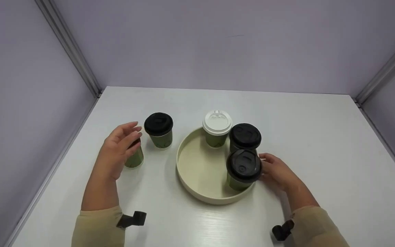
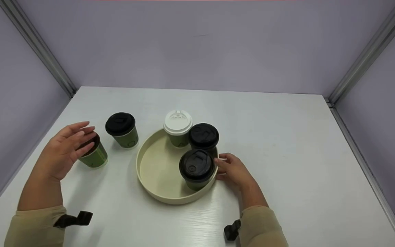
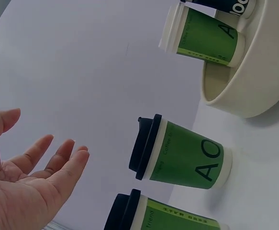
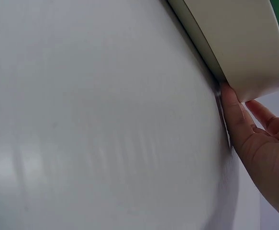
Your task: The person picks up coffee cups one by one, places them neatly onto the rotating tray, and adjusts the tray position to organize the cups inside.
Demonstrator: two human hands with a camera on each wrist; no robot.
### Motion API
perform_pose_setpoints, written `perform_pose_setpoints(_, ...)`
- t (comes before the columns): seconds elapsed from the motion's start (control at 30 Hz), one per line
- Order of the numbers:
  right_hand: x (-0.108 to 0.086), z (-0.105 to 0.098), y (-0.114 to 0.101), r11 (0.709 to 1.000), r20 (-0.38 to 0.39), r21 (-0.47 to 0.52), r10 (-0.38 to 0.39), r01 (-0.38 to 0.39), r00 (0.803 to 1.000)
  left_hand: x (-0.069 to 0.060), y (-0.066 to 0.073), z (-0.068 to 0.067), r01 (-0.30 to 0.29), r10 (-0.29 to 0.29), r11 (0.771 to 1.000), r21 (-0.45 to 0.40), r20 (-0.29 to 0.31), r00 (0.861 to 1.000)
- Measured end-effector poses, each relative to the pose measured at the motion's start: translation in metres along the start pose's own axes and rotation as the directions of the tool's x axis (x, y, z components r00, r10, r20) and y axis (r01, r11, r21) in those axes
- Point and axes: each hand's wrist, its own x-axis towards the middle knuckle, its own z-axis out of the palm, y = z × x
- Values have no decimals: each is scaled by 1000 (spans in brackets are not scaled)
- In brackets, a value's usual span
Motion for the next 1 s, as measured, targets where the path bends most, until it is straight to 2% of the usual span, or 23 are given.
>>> perform_pose_setpoints(0.1,-1,1,0,1000,-3,-2,-9,9,1000,2,4,-7,-38,38,999,6,-65,997)
perform_pose_setpoints(0.17,-2,1,0,1000,0,-11,-21,21,1000,3,5,-13,-72,73,997,14,-125,989)
perform_pose_setpoints(0.33,-2,0,0,999,12,-18,-37,37,999,4,0,-28,-135,147,989,62,-274,951)
perform_pose_setpoints(0.5,-1,0,1,999,10,-4,-32,32,999,10,-12,-42,-109,156,983,146,-362,919)
perform_pose_setpoints(0.63,-1,0,0,1000,4,-9,-30,30,1000,13,-23,-53,-86,142,985,152,-406,903)
perform_pose_setpoints(0.77,-2,0,0,1000,1,-9,-27,27,1000,15,-35,-60,-60,120,986,157,-409,905)
perform_pose_setpoints(0.9,-3,1,0,1000,8,11,-28,27,1000,15,-48,-66,-13,82,985,173,-397,914)
perform_pose_setpoints(1.0,-3,1,0,999,5,8,-31,31,999,15,-57,-69,-4,66,987,162,-378,923)
